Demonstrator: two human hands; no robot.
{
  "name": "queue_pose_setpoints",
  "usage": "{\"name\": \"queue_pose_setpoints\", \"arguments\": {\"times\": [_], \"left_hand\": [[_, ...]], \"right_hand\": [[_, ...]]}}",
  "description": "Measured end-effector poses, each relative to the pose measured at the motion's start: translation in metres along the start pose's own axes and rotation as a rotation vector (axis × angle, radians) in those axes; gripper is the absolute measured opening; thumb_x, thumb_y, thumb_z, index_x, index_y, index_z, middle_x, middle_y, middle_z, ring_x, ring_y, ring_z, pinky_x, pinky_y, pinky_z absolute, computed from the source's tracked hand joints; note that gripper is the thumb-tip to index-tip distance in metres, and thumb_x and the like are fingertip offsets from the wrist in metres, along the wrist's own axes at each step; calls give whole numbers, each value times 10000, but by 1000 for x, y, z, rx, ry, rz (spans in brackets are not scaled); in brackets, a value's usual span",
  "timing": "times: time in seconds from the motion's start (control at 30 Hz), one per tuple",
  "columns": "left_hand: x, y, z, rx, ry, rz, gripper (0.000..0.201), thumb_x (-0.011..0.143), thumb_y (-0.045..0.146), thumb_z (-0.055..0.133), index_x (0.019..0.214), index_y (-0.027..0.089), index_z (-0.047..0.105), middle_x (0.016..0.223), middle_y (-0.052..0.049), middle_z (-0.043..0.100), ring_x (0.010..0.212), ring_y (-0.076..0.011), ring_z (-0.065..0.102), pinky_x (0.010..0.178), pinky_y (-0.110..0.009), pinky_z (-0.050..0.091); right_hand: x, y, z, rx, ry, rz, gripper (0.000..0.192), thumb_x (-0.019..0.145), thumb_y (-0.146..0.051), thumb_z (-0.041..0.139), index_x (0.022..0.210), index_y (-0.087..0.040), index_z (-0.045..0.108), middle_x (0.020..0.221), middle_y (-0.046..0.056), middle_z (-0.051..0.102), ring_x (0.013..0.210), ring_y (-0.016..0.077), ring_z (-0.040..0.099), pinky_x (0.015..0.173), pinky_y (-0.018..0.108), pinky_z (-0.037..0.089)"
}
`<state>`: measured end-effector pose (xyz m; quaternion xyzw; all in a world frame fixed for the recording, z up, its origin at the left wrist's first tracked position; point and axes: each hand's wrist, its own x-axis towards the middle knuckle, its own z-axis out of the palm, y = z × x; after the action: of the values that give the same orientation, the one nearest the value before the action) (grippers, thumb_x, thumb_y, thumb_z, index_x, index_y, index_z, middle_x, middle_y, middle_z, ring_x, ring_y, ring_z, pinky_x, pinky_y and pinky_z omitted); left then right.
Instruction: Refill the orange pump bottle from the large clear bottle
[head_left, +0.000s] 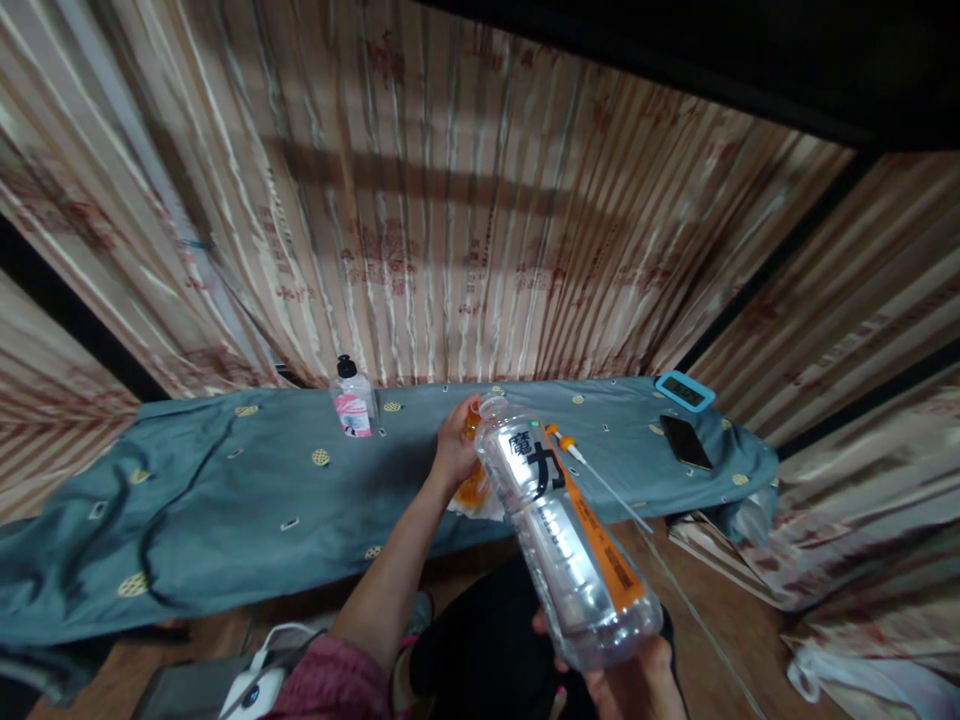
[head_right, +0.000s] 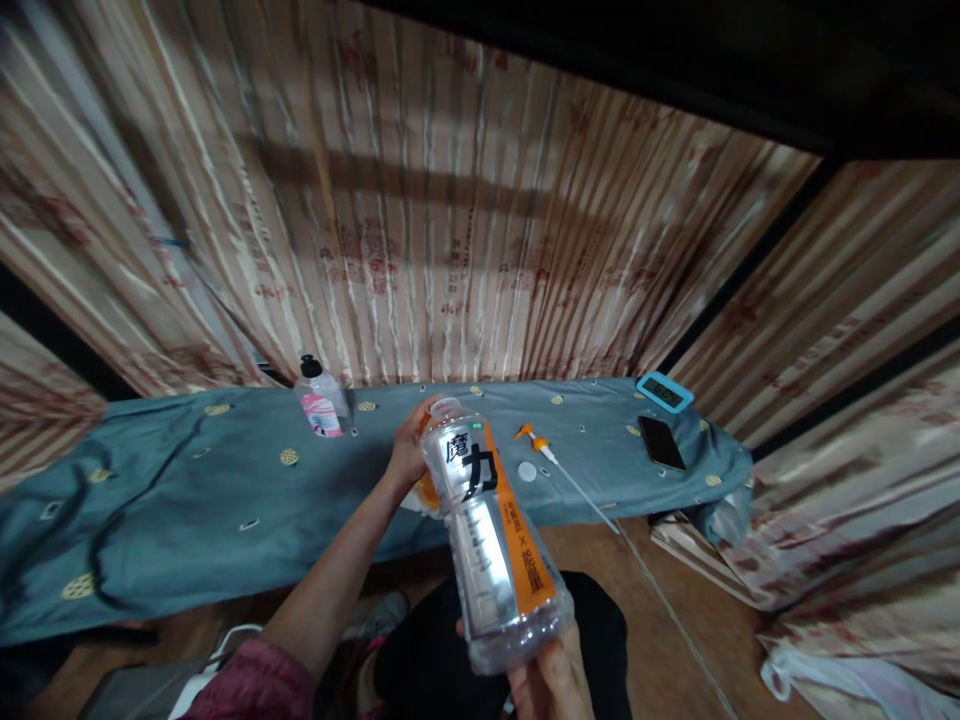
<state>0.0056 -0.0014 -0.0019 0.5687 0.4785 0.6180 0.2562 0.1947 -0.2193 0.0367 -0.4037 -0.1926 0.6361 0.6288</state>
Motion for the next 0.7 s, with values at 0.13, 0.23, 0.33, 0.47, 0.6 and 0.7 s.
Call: {"name": "queue_pose_setpoints", "arguments": {"times": [0.13, 0.23, 0.33, 0.47, 0.6, 0.7], "left_hand": [[1, -2, 0, 8, -13, -1, 399, 818, 279, 766, 1207, 209, 718, 1259, -109, 765, 1194, -289, 715, 1105, -466, 538], [2, -2, 0, 11, -12, -7, 420, 795, 245, 783, 1209, 215, 721, 1259, -106, 764, 1199, -290, 712, 1117, -470, 531], [4, -2, 1, 12, -13, -29, 428, 782, 225, 789, 1204, 199, 726, 1258, -117, 760, 1208, -292, 707, 1129, -457, 524], [5, -3, 1, 23, -22, -39, 439, 792, 236, 777, 1226, 209, 713, 1286, -106, 754, 1218, -279, 701, 1136, -449, 515], [6, -3, 0, 42, -24, -31, 426, 792, 253, 774, 1212, 209, 718, 1273, -106, 765, 1213, -282, 703, 1133, -460, 513], [8, -4, 0, 42, -23, -25, 406, 792, 278, 777, 1191, 214, 728, 1261, -104, 771, 1210, -285, 706, 1132, -467, 514]], "right_hand": [[2, 2, 1, -5, 21, -8, 629, 517, -706, 927, 974, -307, 762, 946, 68, 851, 704, 255, 814, 510, 228, 568], [1, 1, 4, -20, 65, -11, 653, 480, -748, 915, 914, -287, 754, 901, 63, 847, 682, 232, 803, 520, 231, 569], [0, -2, 7, -20, 81, -5, 637, 462, -724, 936, 875, -275, 754, 868, 58, 842, 672, 213, 793, 516, 223, 563], [1, -6, 8, -21, 65, 5, 624, 460, -716, 940, 863, -273, 766, 891, 55, 846, 686, 229, 801, 527, 236, 582], [3, -6, 8, 3, 47, -15, 618, 501, -700, 936, 953, -304, 790, 929, 46, 851, 691, 245, 809, 517, 231, 575], [4, -4, 8, 23, 46, -23, 600, 521, -696, 930, 957, -308, 787, 935, 40, 852, 685, 249, 809, 507, 230, 578]]}}
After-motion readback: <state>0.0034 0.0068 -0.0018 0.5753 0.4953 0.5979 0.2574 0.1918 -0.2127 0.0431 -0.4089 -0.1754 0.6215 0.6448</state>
